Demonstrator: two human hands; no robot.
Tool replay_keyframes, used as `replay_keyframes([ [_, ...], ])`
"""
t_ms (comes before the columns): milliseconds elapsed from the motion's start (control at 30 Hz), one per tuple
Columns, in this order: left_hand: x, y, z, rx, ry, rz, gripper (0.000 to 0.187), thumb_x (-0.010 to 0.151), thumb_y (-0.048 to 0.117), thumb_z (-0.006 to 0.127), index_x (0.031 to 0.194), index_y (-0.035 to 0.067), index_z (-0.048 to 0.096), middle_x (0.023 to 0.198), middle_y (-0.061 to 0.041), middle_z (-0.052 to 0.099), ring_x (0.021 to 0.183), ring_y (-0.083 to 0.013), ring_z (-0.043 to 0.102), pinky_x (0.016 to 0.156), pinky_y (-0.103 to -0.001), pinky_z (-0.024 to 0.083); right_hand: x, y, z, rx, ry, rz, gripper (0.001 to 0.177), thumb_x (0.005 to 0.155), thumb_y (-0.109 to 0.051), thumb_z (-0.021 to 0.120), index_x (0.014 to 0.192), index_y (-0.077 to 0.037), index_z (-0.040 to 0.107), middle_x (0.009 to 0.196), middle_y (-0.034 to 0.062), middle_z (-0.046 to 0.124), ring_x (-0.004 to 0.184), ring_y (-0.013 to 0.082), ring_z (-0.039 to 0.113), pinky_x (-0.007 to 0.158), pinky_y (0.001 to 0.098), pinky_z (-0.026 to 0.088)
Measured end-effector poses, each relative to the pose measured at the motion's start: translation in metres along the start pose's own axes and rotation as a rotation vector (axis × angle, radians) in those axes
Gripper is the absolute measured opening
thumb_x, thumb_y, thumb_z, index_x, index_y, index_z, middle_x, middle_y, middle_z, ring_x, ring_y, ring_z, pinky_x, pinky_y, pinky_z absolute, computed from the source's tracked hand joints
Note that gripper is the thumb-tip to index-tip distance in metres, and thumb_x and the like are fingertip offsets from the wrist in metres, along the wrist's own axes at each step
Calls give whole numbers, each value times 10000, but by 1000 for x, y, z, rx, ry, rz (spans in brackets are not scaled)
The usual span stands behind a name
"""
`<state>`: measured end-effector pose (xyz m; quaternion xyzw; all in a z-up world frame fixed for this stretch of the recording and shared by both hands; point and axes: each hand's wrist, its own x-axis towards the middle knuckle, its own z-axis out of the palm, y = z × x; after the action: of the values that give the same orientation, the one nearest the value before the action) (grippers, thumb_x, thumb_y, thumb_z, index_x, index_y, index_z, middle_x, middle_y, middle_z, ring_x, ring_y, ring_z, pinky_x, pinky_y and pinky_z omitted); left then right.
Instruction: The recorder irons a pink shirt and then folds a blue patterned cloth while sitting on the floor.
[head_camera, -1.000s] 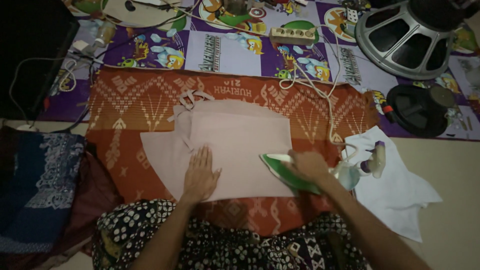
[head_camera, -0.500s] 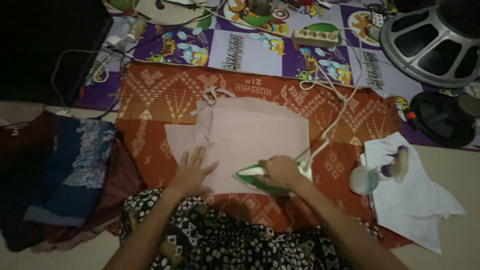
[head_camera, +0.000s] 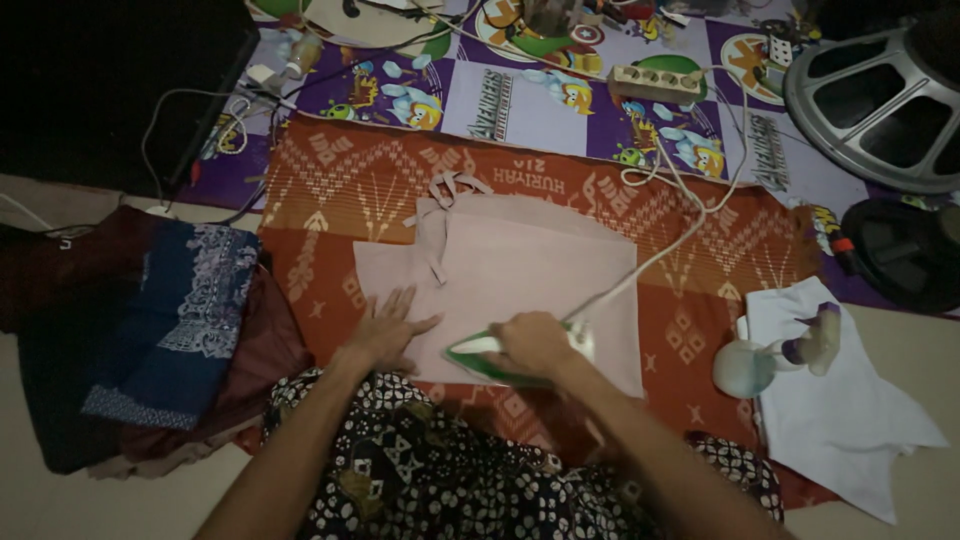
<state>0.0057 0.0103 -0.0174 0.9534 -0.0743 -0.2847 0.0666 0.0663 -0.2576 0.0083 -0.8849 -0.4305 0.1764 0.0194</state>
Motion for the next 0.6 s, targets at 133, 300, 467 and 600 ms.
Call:
replay_keyframes([
  [133,-3,2,-8,0,-26,-15,1173,662,431,948,1586,495,229,1723,-116,-137,1600,-310,-70,1275,-609,16,-51,45,-3,38,-56,86,547,977,-585,441,1302,-219,687,644,46,648,467,131,548,421,318,505],
  [300,-2,-2,-7,21,-42,-5,1178,673,430,946,1593,491,212,1724,-122,-131,1603,-324,-69,1265,-617,69,-117,130,23,63,-76,128,682,957,-671,377,1301,-166,677,694,51,691,484,122,592,434,307,532],
  [467,2,-3,-4,-6,-55,-8,1199,660,410,961,1592,500,211,1724,-117,-142,1605,-313,-82,1270,-603,77,-128,132,22,14,-118,213,779,895,-741,335,1265,-149,681,698,70,716,502,150,615,461,341,555],
  [600,4,-5,-4,-43,-75,-21,1224,641,393,978,1589,505,212,1722,-93,-168,1602,-302,-93,1285,-590,53,-96,100,22,58,-67,142,731,936,-700,329,1165,-124,716,689,68,692,513,139,613,431,335,556],
])
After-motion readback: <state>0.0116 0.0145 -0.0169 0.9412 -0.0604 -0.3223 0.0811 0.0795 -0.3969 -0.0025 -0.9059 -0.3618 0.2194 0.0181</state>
